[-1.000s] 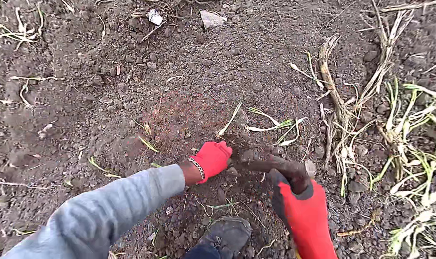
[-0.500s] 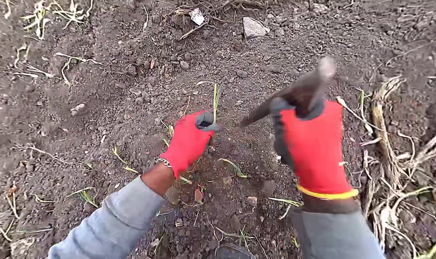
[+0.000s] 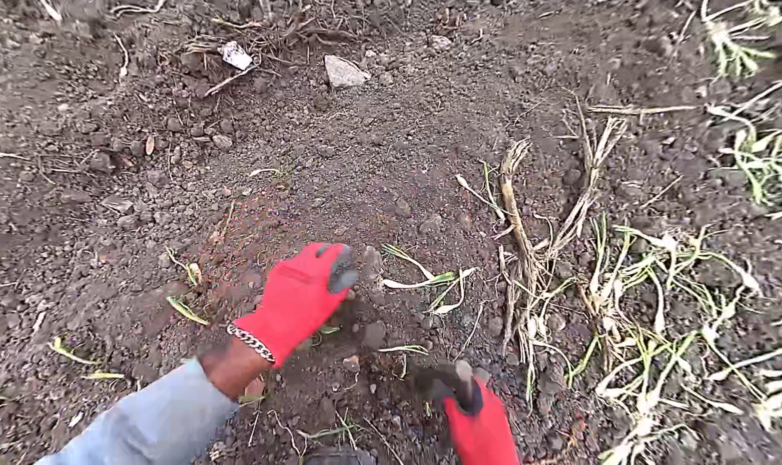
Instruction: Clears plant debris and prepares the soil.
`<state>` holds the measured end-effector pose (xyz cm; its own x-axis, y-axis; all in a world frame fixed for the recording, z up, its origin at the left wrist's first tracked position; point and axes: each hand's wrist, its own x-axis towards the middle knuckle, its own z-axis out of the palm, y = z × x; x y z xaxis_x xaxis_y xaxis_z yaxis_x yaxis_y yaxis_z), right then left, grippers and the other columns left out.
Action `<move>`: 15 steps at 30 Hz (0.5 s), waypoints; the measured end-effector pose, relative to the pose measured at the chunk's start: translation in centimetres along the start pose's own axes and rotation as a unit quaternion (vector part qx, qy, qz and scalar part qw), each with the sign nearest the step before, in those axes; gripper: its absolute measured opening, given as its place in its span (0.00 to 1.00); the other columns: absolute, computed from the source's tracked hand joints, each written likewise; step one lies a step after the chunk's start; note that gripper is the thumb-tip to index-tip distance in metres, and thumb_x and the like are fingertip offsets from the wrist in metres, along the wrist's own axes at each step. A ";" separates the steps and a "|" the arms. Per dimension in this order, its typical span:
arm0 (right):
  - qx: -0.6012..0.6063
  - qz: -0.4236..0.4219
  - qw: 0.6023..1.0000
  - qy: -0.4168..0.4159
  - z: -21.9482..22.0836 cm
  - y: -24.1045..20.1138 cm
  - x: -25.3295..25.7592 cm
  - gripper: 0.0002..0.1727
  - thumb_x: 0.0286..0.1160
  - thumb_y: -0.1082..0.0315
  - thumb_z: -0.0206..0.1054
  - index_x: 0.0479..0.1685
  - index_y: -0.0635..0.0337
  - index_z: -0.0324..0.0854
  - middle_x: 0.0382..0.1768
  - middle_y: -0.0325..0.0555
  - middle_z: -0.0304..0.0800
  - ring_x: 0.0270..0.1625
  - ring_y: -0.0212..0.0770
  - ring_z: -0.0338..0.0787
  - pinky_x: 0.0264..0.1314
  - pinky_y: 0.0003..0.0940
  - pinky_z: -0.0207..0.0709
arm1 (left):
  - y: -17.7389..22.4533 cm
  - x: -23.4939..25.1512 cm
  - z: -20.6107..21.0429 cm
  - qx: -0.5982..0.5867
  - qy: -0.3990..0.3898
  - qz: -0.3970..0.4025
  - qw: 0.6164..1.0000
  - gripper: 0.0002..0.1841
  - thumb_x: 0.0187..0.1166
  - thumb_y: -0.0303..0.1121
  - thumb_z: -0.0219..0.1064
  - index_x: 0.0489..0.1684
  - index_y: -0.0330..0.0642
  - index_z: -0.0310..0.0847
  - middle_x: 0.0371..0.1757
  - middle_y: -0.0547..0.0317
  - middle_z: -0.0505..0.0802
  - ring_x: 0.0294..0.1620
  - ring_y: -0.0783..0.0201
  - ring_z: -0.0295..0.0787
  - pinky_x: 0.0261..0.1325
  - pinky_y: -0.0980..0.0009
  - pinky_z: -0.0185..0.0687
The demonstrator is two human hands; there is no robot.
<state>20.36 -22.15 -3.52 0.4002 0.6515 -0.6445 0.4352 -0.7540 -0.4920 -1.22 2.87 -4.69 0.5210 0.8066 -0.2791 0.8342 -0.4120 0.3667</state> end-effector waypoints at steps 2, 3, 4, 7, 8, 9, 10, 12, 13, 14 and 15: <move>-0.010 0.055 0.998 -0.026 2.7 2.9 1.9 0.22 0.74 0.55 0.69 0.61 0.59 0.87 0.50 0.53 0.95 0.57 0.51 0.93 0.65 0.59 0.82 | 5.3 3.1 3.8 0.003 -0.075 0.072 0.995 0.39 0.71 0.57 0.77 0.82 0.52 0.76 0.80 0.44 0.81 0.76 0.42 0.81 0.71 0.40 0.80; -0.007 0.065 0.997 -0.038 3.0 3.4 2.4 0.22 0.75 0.54 0.68 0.61 0.58 0.87 0.50 0.52 0.95 0.57 0.51 0.93 0.64 0.58 0.82 | 7.1 4.5 5.8 0.015 -0.120 0.094 0.988 0.43 0.66 0.58 0.80 0.85 0.54 0.72 0.86 0.43 0.74 0.84 0.39 0.71 0.78 0.37 0.71; 0.000 0.068 0.997 -0.044 2.9 3.3 2.8 0.23 0.76 0.53 0.68 0.63 0.59 0.86 0.51 0.54 0.94 0.58 0.52 0.93 0.65 0.59 0.82 | 8.4 6.0 7.4 0.037 -0.156 0.106 0.981 0.43 0.64 0.55 0.82 0.84 0.55 0.74 0.89 0.41 0.71 0.89 0.36 0.62 0.82 0.34 0.63; 0.014 0.087 0.995 -0.047 3.1 3.0 2.1 0.25 0.78 0.52 0.68 0.67 0.58 0.84 0.54 0.54 0.94 0.61 0.52 0.92 0.67 0.58 0.81 | 9.9 7.5 8.5 0.077 -0.185 0.103 0.974 0.25 0.66 0.42 0.83 0.65 0.51 0.89 0.82 0.39 0.77 0.87 0.34 0.64 0.82 0.31 0.63; 0.017 0.092 0.995 -0.045 3.1 2.7 2.1 0.25 0.78 0.52 0.68 0.67 0.59 0.84 0.54 0.55 0.93 0.61 0.53 0.91 0.67 0.59 0.81 | 9.9 7.7 7.8 0.083 -0.188 0.092 0.974 0.20 0.69 0.38 0.80 0.61 0.51 0.91 0.80 0.41 0.80 0.86 0.37 0.66 0.83 0.33 0.62; 0.020 0.100 0.994 -0.043 3.4 2.5 1.9 0.25 0.78 0.52 0.67 0.68 0.59 0.83 0.54 0.56 0.93 0.60 0.54 0.92 0.66 0.60 0.81 | 9.7 7.6 6.8 0.092 -0.189 0.081 0.974 0.17 0.72 0.38 0.77 0.60 0.51 0.93 0.79 0.43 0.82 0.86 0.40 0.67 0.85 0.34 0.60; 0.020 0.109 0.993 -0.039 3.5 2.4 1.9 0.27 0.78 0.52 0.67 0.70 0.59 0.82 0.55 0.57 0.93 0.60 0.55 0.92 0.66 0.61 0.81 | 9.5 7.4 5.6 0.096 -0.184 0.072 0.976 0.15 0.74 0.39 0.75 0.58 0.50 0.92 0.77 0.45 0.83 0.86 0.42 0.67 0.86 0.35 0.58; 0.018 0.121 0.992 -0.025 3.7 2.3 1.9 0.27 0.78 0.52 0.67 0.71 0.60 0.82 0.54 0.57 0.93 0.59 0.56 0.92 0.64 0.61 0.82 | 9.6 7.1 2.6 0.099 -0.178 0.063 0.977 0.16 0.79 0.43 0.72 0.60 0.48 0.91 0.73 0.46 0.86 0.83 0.44 0.73 0.87 0.38 0.59; 0.019 0.127 0.991 -0.026 3.8 2.3 1.6 0.28 0.78 0.52 0.67 0.71 0.60 0.81 0.55 0.58 0.93 0.60 0.56 0.92 0.65 0.61 0.81 | 9.9 6.7 0.9 0.107 -0.187 0.061 0.975 0.18 0.81 0.45 0.70 0.61 0.46 0.90 0.70 0.45 0.88 0.78 0.45 0.78 0.84 0.41 0.65; 0.019 0.127 0.991 -0.027 3.9 2.2 1.5 0.28 0.78 0.52 0.67 0.72 0.60 0.81 0.55 0.58 0.93 0.61 0.56 0.92 0.65 0.61 0.81 | 10.1 6.4 -1.0 0.113 -0.194 0.052 0.973 0.19 0.83 0.46 0.68 0.61 0.45 0.89 0.67 0.45 0.90 0.75 0.45 0.82 0.80 0.42 0.71; 0.019 0.126 0.991 -0.027 3.9 2.2 1.6 0.28 0.78 0.52 0.68 0.72 0.61 0.80 0.56 0.58 0.93 0.61 0.57 0.92 0.66 0.62 0.81 | 10.3 6.3 -3.1 0.121 -0.195 0.038 0.973 0.19 0.84 0.48 0.66 0.59 0.44 0.89 0.63 0.45 0.91 0.70 0.46 0.85 0.75 0.44 0.76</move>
<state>18.81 -23.09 -7.97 0.4488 0.4371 -0.7794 0.2949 -0.8958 -0.3326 10.09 4.98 0.05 0.5720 0.5669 -0.5927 0.7844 -0.5894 0.1933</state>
